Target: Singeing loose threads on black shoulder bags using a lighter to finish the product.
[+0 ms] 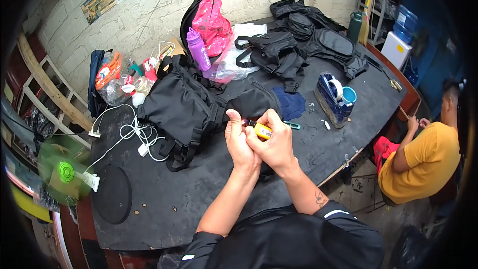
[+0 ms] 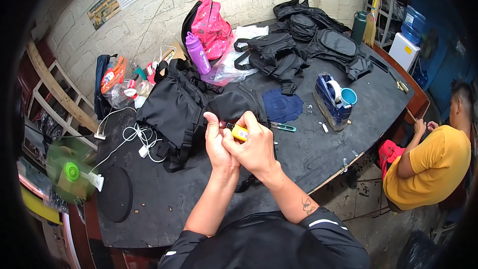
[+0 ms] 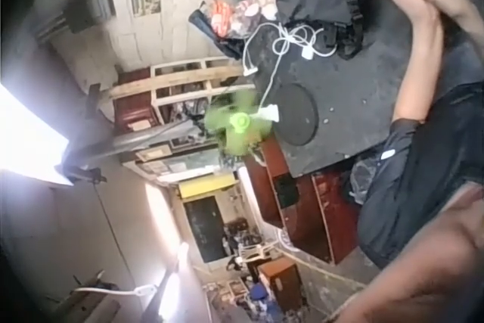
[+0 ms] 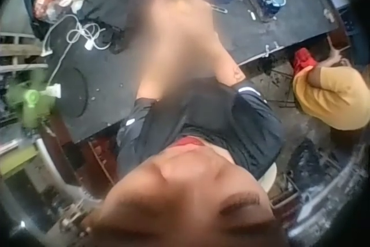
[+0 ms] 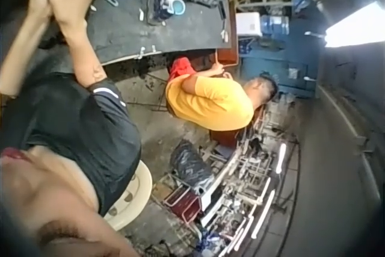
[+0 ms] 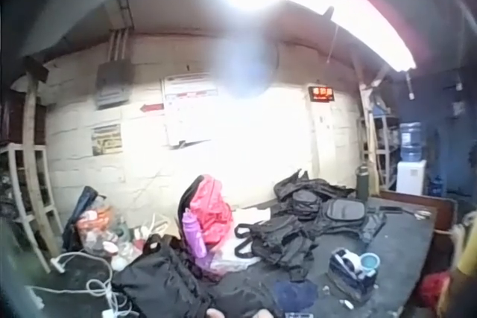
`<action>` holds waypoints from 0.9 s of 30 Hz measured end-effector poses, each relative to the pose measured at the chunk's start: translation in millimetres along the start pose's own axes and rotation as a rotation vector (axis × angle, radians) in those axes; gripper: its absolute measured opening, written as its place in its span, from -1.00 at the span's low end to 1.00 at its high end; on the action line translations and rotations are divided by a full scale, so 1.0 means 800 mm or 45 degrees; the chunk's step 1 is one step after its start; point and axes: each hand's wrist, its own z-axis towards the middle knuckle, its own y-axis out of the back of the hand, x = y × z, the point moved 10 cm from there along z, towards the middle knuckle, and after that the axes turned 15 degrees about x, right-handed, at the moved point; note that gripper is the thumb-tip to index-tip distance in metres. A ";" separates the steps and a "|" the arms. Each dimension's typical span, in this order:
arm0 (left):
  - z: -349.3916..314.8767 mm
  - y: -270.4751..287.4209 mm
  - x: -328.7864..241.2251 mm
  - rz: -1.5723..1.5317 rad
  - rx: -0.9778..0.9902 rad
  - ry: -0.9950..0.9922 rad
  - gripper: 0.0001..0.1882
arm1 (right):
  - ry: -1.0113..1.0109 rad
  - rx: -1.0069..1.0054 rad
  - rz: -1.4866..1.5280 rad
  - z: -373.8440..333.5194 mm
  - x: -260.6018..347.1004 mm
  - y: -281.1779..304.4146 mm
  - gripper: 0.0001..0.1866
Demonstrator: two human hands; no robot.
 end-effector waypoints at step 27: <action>0.001 -0.020 -0.034 0.197 -0.261 -0.110 -0.55 | 0.068 0.016 0.129 0.003 -0.004 -0.013 -0.69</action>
